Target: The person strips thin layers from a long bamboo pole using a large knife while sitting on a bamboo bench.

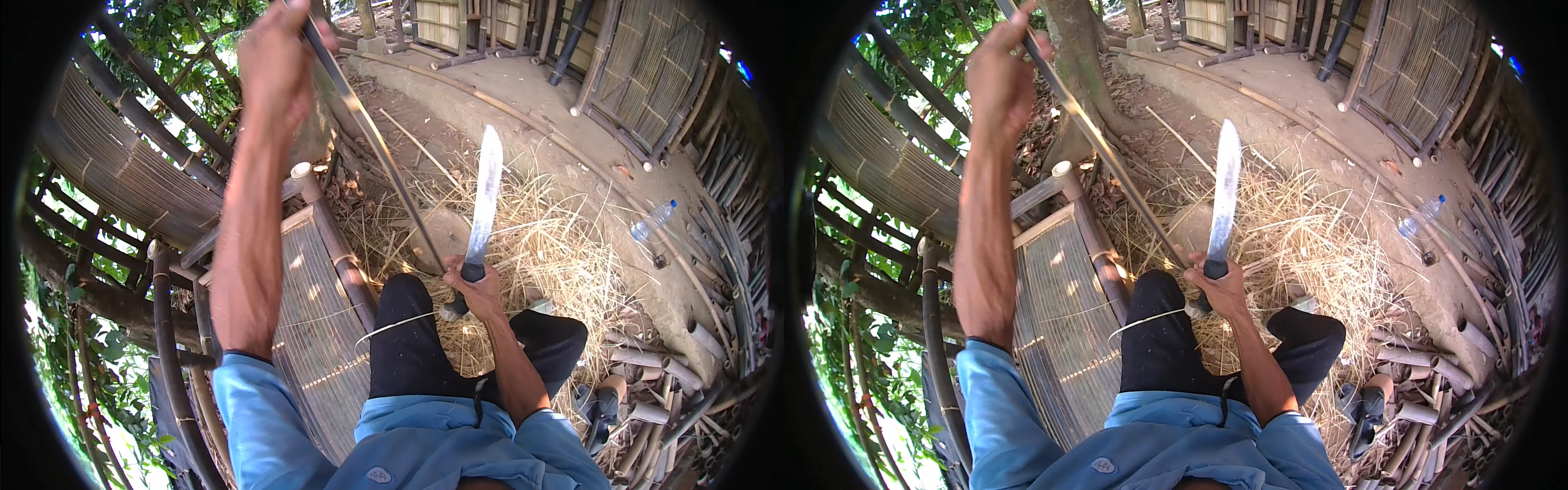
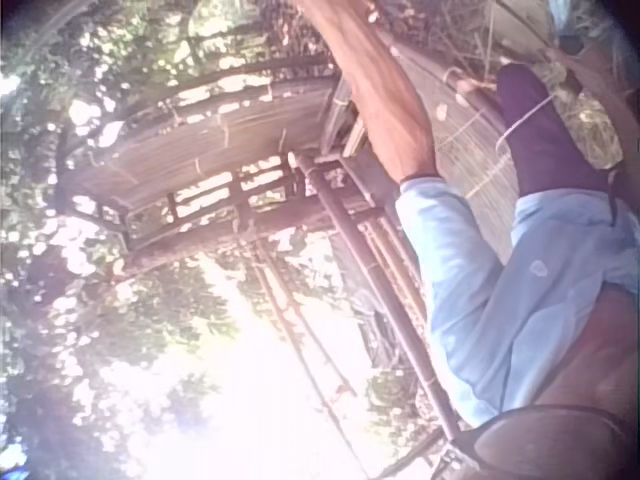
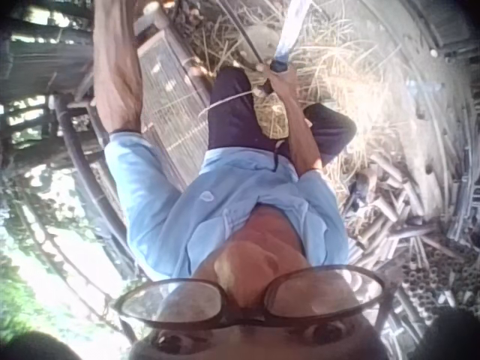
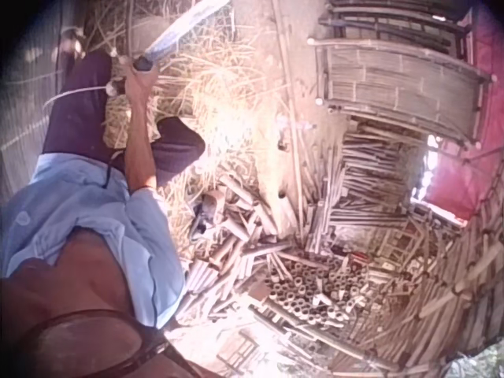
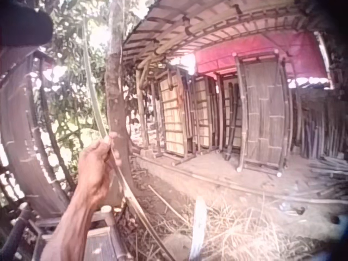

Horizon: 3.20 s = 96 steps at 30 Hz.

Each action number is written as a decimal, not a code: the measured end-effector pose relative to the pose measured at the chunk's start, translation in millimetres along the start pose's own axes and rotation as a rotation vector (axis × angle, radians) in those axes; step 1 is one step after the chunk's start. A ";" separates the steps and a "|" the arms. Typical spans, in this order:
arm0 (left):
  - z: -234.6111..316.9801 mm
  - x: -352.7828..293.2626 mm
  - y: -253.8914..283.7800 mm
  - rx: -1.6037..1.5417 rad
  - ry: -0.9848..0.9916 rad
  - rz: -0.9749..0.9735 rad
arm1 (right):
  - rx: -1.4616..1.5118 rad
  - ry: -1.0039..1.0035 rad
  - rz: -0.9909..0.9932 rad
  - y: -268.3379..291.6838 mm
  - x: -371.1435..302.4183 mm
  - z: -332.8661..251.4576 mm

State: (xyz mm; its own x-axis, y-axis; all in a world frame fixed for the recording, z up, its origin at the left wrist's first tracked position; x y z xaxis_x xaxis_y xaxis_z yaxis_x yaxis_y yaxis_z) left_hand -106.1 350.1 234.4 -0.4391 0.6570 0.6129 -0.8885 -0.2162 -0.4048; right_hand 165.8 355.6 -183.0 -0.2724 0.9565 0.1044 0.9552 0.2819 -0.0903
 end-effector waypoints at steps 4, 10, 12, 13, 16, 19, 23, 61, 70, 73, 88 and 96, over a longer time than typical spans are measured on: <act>51.1 48.9 6.0 0.028 -0.146 -0.022 | -0.180 0.062 -0.001 5.3 6.4 -18.0; 88.5 75.8 21.8 0.113 -0.175 -0.014 | -0.216 -0.029 0.122 46.4 4.8 -44.7; 109.3 88.3 31.8 0.226 -0.264 -0.013 | -0.301 0.049 0.194 68.5 4.8 -54.2; 124.6 91.8 30.1 0.351 -0.349 -0.005 | -0.382 0.117 0.256 75.8 4.4 -64.2; 159.3 110.0 52.1 0.464 -0.348 0.038 | -0.542 0.172 0.345 86.8 3.9 -71.5; 113.6 92.2 64.3 0.433 -0.185 0.013 | -0.701 0.087 0.334 105.6 4.8 -61.0; 121.8 70.1 62.4 0.199 -0.172 -0.064 | -0.507 0.142 0.288 96.5 4.3 -61.1; -168.3 -235.8 28.0 0.249 0.962 -0.296 | -0.838 0.242 0.425 76.7 -7.4 -84.8; -127.2 -277.2 105.0 0.490 1.031 -0.259 | -1.103 0.501 0.397 106.3 32.4 -130.7; -119.0 -285.0 127.5 0.472 1.064 -0.270 | -1.271 0.399 0.463 160.6 56.9 -116.0; -101.1 -329.7 244.4 0.427 1.250 -0.233 | -1.152 0.338 0.644 250.2 61.4 -113.9; -98.4 -388.5 294.3 0.281 1.365 -0.168 | -1.436 -0.049 0.665 354.8 65.9 -124.1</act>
State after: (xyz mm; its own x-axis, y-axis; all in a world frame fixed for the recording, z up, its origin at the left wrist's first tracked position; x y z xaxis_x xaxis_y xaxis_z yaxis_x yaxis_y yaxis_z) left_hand -183.8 102.3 -189.7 0.0031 0.8287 -0.5597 -0.9847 -0.0950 -0.1461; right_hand 501.2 509.4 -85.3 0.2457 0.8847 0.3962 0.2019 -0.4465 0.8717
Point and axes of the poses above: each hand's wrist, its own x-axis towards the middle knuckle, its own y-axis out of the back of the hand, z = x × y, the point moved 10 cm from there along x, towards the middle knuckle, and after that the axes turned 10 degrees about -x, right-handed, at the moved point
